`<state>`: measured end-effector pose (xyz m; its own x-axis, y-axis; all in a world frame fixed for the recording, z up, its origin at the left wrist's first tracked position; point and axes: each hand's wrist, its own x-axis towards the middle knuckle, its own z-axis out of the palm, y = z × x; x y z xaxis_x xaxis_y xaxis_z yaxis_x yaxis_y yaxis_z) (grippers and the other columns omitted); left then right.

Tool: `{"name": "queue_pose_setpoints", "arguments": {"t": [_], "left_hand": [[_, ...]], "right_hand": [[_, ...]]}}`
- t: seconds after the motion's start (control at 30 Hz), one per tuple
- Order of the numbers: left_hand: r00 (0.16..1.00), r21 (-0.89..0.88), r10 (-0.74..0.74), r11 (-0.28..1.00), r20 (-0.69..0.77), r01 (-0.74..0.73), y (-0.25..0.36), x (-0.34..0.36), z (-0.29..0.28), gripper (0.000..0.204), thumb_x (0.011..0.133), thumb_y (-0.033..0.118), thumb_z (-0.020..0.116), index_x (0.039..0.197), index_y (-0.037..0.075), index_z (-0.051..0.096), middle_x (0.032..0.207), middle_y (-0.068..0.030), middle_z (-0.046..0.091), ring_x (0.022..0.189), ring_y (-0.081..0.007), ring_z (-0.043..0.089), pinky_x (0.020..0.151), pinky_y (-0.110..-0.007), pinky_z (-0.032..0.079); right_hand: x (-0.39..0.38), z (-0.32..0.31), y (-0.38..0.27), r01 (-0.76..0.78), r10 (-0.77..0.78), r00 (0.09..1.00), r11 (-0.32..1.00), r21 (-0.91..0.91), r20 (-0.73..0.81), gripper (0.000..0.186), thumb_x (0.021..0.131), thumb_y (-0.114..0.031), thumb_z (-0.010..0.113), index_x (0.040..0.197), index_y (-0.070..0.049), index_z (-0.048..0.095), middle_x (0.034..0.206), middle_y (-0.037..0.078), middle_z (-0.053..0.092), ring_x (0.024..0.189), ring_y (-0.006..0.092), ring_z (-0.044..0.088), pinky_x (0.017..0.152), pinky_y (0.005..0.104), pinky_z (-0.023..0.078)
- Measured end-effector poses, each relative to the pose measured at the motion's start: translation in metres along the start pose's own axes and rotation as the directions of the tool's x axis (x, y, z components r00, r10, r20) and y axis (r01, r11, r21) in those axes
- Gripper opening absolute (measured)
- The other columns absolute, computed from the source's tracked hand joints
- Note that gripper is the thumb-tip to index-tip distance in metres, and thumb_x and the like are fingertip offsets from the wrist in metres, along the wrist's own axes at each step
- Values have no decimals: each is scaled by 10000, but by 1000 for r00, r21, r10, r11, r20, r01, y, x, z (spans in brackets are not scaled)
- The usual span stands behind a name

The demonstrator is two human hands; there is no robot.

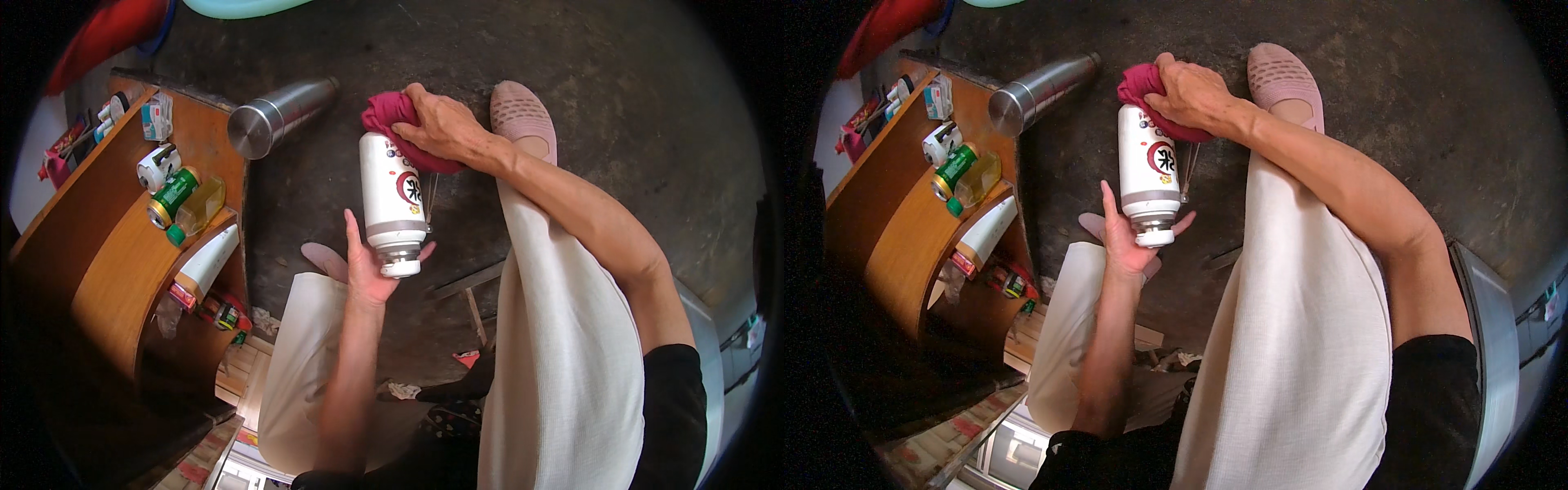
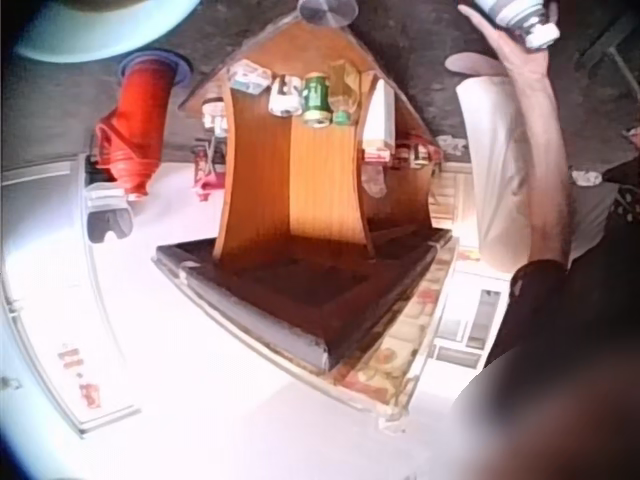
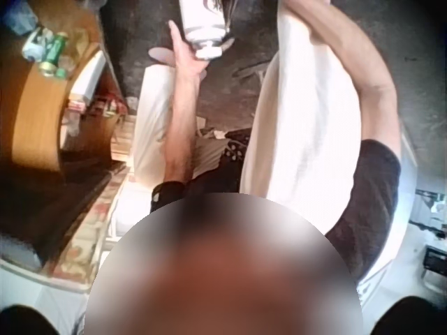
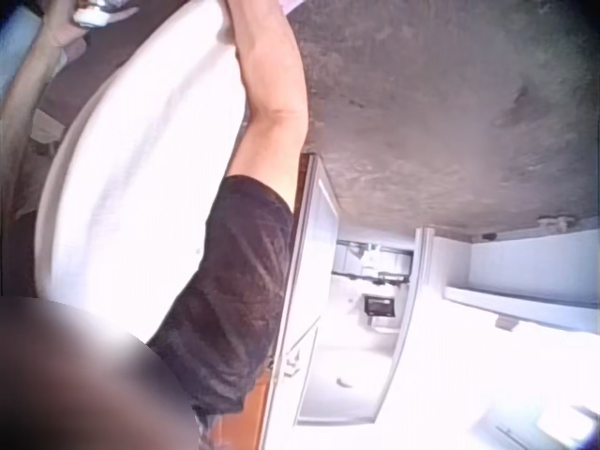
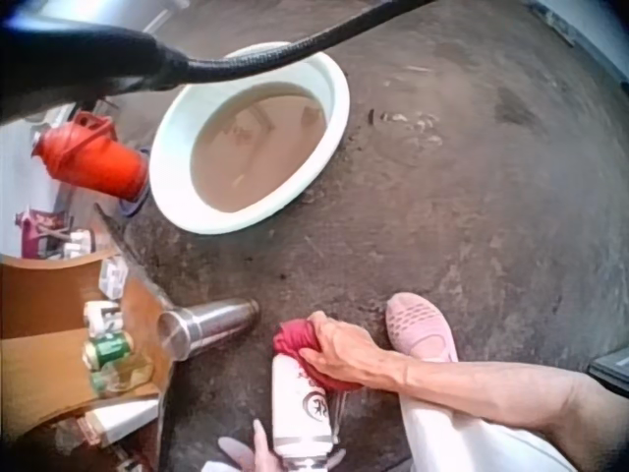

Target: The person wipes a metal cup, a white thermos, a small plastic bottle, and a white mug with a pink cloth. The person handles each item individually, wiping the exterior surfaces and lids before placing them on the floor.

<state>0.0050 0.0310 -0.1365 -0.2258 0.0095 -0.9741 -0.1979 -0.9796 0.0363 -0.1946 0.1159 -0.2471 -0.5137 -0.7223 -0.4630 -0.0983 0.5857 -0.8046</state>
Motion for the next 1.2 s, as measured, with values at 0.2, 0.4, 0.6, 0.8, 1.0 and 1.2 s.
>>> {"name": "queue_pose_setpoints", "arguments": {"t": [0.2,0.4,0.6,0.8,1.0,1.2], "left_hand": [[990,-69,-21,997,137,31,-11,9,-24,900,853,719,579,1459,83,386,1403,-221,476,1260,-432,494,858,-482,560],[994,173,96,981,-54,-85,4,5,-9,702,888,493,679,1336,-10,484,1086,-183,666,883,-334,697,682,-434,620],[950,434,282,879,-137,-198,2,6,-36,560,863,370,759,1285,58,566,1091,-54,649,954,-154,642,806,-303,545],[944,557,300,811,-136,-178,-2,2,2,598,847,357,781,1290,28,549,1094,-67,642,952,-152,630,820,-298,518],[931,568,338,796,-135,-207,1,0,-5,618,832,298,804,1323,42,530,1086,-75,661,890,-147,662,774,-309,551],[901,642,413,728,-130,-242,-7,0,2,659,819,309,813,1332,16,522,1078,-81,664,890,-146,658,779,-300,542]], "right_hand": [[0,4,2,19,-20,1000,998,56,18,446,890,-328,689,1122,23,542,928,265,692,924,401,690,847,462,538],[-6,-2,8,104,-105,994,994,25,40,477,862,-298,717,1223,-33,556,1020,216,695,963,385,684,858,455,544],[-46,-8,-48,400,-391,871,916,34,297,463,825,-284,737,1231,-119,585,989,169,697,933,347,693,804,454,567],[18,-2,-2,175,-182,983,971,-163,-28,348,871,-299,696,1092,-39,629,1012,198,698,931,338,692,828,438,554],[-45,1,-14,399,-404,913,913,86,51,382,857,-280,713,1159,-79,595,1004,178,679,886,365,688,769,461,562],[-15,-2,-10,298,-295,955,952,-77,39,413,860,-269,712,1208,-86,586,1033,168,681,896,354,688,772,438,565]]}}
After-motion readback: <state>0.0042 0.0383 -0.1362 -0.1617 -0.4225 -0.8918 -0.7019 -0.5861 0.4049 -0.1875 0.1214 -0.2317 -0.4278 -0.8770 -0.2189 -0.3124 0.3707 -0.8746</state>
